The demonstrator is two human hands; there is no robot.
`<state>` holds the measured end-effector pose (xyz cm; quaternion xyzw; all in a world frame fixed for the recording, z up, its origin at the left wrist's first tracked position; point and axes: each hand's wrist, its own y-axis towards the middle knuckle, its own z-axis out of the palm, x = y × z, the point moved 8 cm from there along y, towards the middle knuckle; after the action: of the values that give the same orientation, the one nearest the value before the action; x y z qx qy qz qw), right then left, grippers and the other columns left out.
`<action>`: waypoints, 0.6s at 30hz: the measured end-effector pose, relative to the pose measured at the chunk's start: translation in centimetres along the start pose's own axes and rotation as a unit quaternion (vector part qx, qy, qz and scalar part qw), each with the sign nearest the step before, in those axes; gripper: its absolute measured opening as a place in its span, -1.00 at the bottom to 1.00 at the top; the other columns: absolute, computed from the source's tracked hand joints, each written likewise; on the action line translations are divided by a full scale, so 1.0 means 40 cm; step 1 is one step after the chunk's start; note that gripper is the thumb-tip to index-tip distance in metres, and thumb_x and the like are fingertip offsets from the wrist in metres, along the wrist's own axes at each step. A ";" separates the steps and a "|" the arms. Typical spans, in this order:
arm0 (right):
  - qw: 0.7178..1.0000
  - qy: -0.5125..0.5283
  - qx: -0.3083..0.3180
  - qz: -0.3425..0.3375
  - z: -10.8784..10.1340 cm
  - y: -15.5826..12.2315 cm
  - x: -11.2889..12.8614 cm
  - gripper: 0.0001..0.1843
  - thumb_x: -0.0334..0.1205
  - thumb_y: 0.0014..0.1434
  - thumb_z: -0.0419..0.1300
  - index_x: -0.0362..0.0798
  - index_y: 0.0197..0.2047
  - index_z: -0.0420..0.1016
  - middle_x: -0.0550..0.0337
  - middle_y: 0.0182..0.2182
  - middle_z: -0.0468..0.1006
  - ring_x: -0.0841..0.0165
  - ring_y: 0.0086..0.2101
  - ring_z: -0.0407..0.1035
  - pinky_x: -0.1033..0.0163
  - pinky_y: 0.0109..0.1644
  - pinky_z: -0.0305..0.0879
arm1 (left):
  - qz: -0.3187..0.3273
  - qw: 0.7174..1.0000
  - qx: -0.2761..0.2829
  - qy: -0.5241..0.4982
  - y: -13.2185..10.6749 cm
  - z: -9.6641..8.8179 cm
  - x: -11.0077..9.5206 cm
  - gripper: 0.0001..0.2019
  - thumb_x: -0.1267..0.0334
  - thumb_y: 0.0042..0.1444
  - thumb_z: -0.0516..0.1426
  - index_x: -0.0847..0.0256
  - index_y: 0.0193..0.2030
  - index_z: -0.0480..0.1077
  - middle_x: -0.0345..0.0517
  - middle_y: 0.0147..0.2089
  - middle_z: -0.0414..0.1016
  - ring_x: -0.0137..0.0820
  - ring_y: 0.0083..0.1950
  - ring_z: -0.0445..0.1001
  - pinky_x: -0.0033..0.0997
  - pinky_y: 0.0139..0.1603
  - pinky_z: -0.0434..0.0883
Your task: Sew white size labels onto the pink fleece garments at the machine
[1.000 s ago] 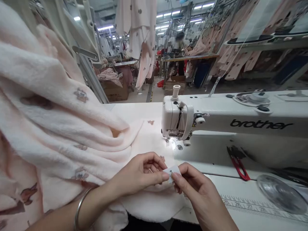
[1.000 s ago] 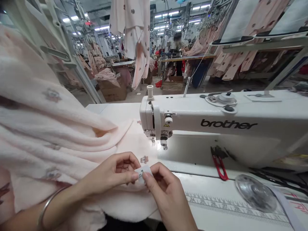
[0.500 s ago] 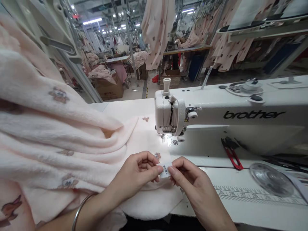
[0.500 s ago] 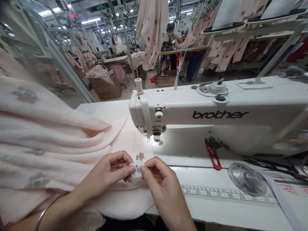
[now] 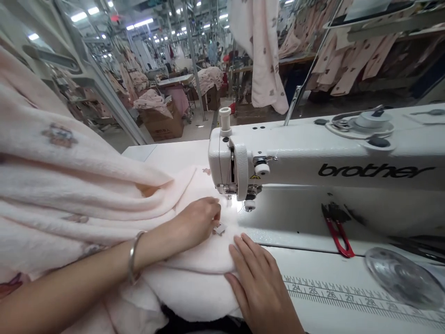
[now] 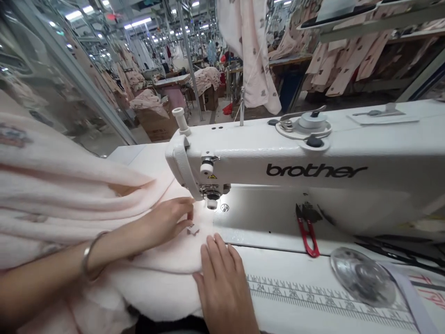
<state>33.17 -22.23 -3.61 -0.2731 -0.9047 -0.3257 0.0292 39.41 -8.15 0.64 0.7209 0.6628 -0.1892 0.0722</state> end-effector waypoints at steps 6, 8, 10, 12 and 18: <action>0.998 0.041 -0.028 0.041 -0.006 0.031 -0.011 -0.85 -0.37 0.26 0.08 -0.21 -0.13 0.41 -0.08 -0.08 0.42 0.10 0.02 0.25 0.01 0.06 0.14 | 0.090 0.995 0.006 -0.039 0.047 0.064 0.039 -0.94 0.39 0.16 0.08 0.25 -0.35 0.32 -0.06 -0.13 0.41 -0.35 -0.15 0.42 -0.44 -0.12 0.34; 0.993 0.070 -0.042 0.089 -0.005 0.046 -0.028 -0.89 -0.42 0.26 0.04 -0.17 -0.31 0.35 -0.03 -0.21 0.38 0.17 -0.10 0.28 0.05 -0.05 0.19 | 0.095 0.993 -0.015 -0.069 0.034 0.034 0.033 -0.94 0.37 0.16 0.08 0.24 -0.34 0.33 -0.09 -0.15 0.43 -0.37 -0.15 0.42 -0.45 -0.12 0.33; 0.989 0.072 -0.044 0.120 -0.001 0.053 -0.038 -0.83 -0.44 0.26 0.03 -0.14 -0.39 0.26 0.00 -0.27 0.32 0.21 -0.16 0.27 0.08 -0.12 0.20 | 0.054 0.990 -0.056 -0.117 0.021 0.001 0.039 -0.94 0.32 0.16 0.09 0.22 -0.32 0.35 -0.12 -0.18 0.46 -0.37 -0.16 0.43 -0.45 -0.14 0.34; 0.990 0.046 -0.046 0.126 -0.003 0.051 -0.041 -0.85 -0.43 0.24 0.06 -0.13 -0.39 0.23 0.00 -0.26 0.30 0.17 -0.14 0.26 0.06 -0.13 0.20 | -0.019 0.980 -0.059 -0.189 0.014 0.001 0.056 -0.90 0.25 0.14 0.11 0.21 -0.33 0.38 -0.14 -0.27 0.49 -0.38 -0.23 0.46 -0.47 -0.20 0.36; 0.991 0.007 -0.041 0.129 0.006 0.033 -0.050 -0.87 -0.31 0.26 0.06 -0.21 -0.16 0.30 -0.10 -0.14 0.29 0.11 -0.05 0.21 0.01 -0.05 0.23 | -0.138 0.932 0.030 -0.333 0.022 0.096 0.092 -0.83 0.17 0.08 0.14 0.23 -0.39 0.35 -0.19 -0.50 0.48 -0.40 -0.44 0.49 -0.50 -0.38 0.34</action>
<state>35.58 -22.17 -3.52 -0.3863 -0.8475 -0.3580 0.0663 39.78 -6.20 -4.36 0.5199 0.6874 -0.4464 0.2406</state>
